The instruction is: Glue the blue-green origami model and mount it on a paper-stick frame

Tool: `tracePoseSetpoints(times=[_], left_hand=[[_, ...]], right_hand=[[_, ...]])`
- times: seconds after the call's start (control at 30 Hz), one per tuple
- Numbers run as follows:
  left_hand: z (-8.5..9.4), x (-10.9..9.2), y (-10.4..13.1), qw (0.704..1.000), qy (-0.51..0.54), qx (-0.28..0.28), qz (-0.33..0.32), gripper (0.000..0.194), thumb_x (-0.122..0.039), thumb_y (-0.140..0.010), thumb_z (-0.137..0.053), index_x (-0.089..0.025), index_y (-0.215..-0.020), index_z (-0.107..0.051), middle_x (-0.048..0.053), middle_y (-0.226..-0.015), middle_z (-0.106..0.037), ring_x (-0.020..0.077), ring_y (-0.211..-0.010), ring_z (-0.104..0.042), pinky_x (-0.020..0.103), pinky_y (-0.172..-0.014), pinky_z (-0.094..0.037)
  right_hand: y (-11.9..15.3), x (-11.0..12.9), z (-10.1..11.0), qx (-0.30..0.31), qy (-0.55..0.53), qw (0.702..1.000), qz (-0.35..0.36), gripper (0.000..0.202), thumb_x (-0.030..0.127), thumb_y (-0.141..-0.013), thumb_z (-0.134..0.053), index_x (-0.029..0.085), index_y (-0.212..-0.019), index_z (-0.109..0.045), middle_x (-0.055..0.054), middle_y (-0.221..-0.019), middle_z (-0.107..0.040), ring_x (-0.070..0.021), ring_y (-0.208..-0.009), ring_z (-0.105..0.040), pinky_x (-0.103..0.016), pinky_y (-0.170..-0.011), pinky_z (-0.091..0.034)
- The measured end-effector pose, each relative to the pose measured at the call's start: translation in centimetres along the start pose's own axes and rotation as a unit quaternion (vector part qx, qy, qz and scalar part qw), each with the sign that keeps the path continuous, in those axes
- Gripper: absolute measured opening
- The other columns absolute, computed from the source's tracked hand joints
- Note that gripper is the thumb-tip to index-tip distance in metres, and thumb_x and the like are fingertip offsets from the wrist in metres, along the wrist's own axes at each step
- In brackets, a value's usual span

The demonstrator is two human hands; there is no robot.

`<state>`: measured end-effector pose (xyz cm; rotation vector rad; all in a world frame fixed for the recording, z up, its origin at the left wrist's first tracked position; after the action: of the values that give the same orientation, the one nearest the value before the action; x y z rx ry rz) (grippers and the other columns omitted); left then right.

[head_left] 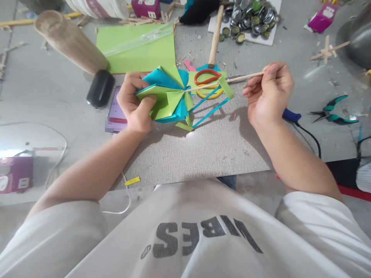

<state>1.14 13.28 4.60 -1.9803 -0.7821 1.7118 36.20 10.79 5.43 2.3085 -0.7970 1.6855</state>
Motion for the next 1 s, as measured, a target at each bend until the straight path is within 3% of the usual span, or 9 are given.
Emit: tracePoseSetpoints(times=[0.13, 0.27, 0.37, 0.43, 0.57, 0.73, 0.9, 1.0], left_hand=[[-0.1, 0.1, -0.2, 1.000, 0.007, -0.006, 0.023, 0.021, -0.028, -0.071, -0.082, -0.027, -0.076, -0.061, 0.006, -0.094, -0.063, 0.0274, -0.094, -0.063, 0.049, -0.101, -0.054], [-0.1, 1.7, -0.1, 0.995, 0.046, -0.013, 0.091, 0.035, -0.040, -0.070, -0.086, -0.027, -0.077, -0.054, 0.007, -0.094, -0.062, 0.0272, -0.095, -0.061, 0.051, -0.104, -0.055], [-0.5, 2.6, 0.0, 0.984, 0.101, -0.014, 0.150, 0.032, -0.031, -0.065, -0.084, -0.026, -0.075, -0.054, 0.005, -0.089, -0.060, 0.0226, -0.085, -0.057, 0.045, -0.095, -0.057], [-0.8, 2.5, -0.1, 0.979, 0.124, -0.009, 0.161, 0.024, -0.023, -0.062, -0.078, -0.026, -0.072, -0.057, 0.004, -0.085, -0.060, 0.0206, -0.078, -0.055, 0.040, -0.083, -0.056], [-1.2, 2.1, -0.4, 0.977, 0.133, -0.001, 0.164, 0.017, -0.019, -0.058, -0.075, -0.025, -0.069, -0.064, 0.005, -0.082, -0.063, 0.0207, -0.077, -0.055, 0.038, -0.075, -0.052], [-0.5, 3.9, -0.2, 0.969, 0.099, 0.002, 0.228, 0.019, -0.025, -0.068, -0.077, -0.028, -0.074, -0.059, 0.003, -0.076, -0.051, 0.0242, -0.078, -0.054, 0.047, -0.091, -0.060], [-0.4, 5.6, -0.2, 0.947, 0.119, 0.047, 0.294, 0.027, -0.031, -0.067, -0.085, -0.025, -0.084, -0.065, 0.008, -0.091, -0.061, 0.0316, -0.098, -0.064, 0.061, -0.117, -0.058], [-1.1, 5.4, -0.2, 0.931, 0.149, 0.066, 0.326, 0.034, -0.031, -0.066, -0.083, -0.021, -0.095, -0.071, 0.012, -0.104, -0.066, 0.0352, -0.107, -0.067, 0.066, -0.123, -0.054]], right_hand=[[-0.1, 0.1, -0.1, 0.008, -0.001, 1.000, 0.024, 0.050, 0.065, -0.105, -0.082, 0.027, -0.087, -0.055, 0.010, -0.063, -0.064, -0.0085, -0.047, -0.061, -0.022, -0.047, -0.044], [-0.2, -0.1, -0.1, 0.015, -0.001, 0.999, 0.038, 0.052, 0.067, -0.104, -0.083, 0.027, -0.089, -0.053, 0.011, -0.065, -0.064, -0.0084, -0.048, -0.062, -0.022, -0.048, -0.047], [0.2, 0.5, -0.2, 0.025, -0.017, 0.997, 0.078, 0.058, 0.069, -0.098, -0.087, 0.025, -0.087, -0.052, 0.012, -0.066, -0.064, -0.0060, -0.049, -0.064, -0.018, -0.049, -0.048], [0.6, 1.2, -0.2, 0.026, -0.016, 0.994, 0.105, 0.052, 0.061, -0.102, -0.087, 0.024, -0.087, -0.054, 0.013, -0.067, -0.063, -0.0049, -0.051, -0.065, -0.018, -0.050, -0.049], [1.2, 2.3, -0.1, 0.037, 0.002, 0.990, 0.138, 0.030, 0.026, -0.116, -0.071, 0.023, -0.088, -0.061, 0.011, -0.076, -0.065, -0.0047, -0.057, -0.070, -0.019, -0.052, -0.049], [1.1, 2.8, 0.1, 0.017, 0.047, 0.990, 0.129, 0.033, 0.025, -0.120, -0.059, 0.024, -0.088, -0.061, 0.009, -0.071, -0.061, -0.0063, -0.055, -0.068, -0.020, -0.053, -0.049], [1.4, 3.7, -0.3, 0.022, 0.089, 0.987, 0.132, 0.038, 0.017, -0.124, -0.045, 0.026, -0.089, -0.057, 0.010, -0.068, -0.060, -0.0044, -0.055, -0.066, -0.018, -0.052, -0.049], [1.6, 4.5, -0.8, 0.050, 0.099, 0.979, 0.169, 0.039, 0.014, -0.124, -0.040, 0.027, -0.090, -0.055, 0.011, -0.068, -0.058, -0.0026, -0.060, -0.067, -0.015, -0.052, -0.051]])
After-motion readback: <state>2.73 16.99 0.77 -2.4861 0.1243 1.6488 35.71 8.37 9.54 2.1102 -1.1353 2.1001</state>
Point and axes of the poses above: each hand's wrist, its own y-axis away from the middle knuckle, its own z-axis out of the back of the hand, x = y × z, the point moved 8 cm from there along -y, towards the middle knuckle
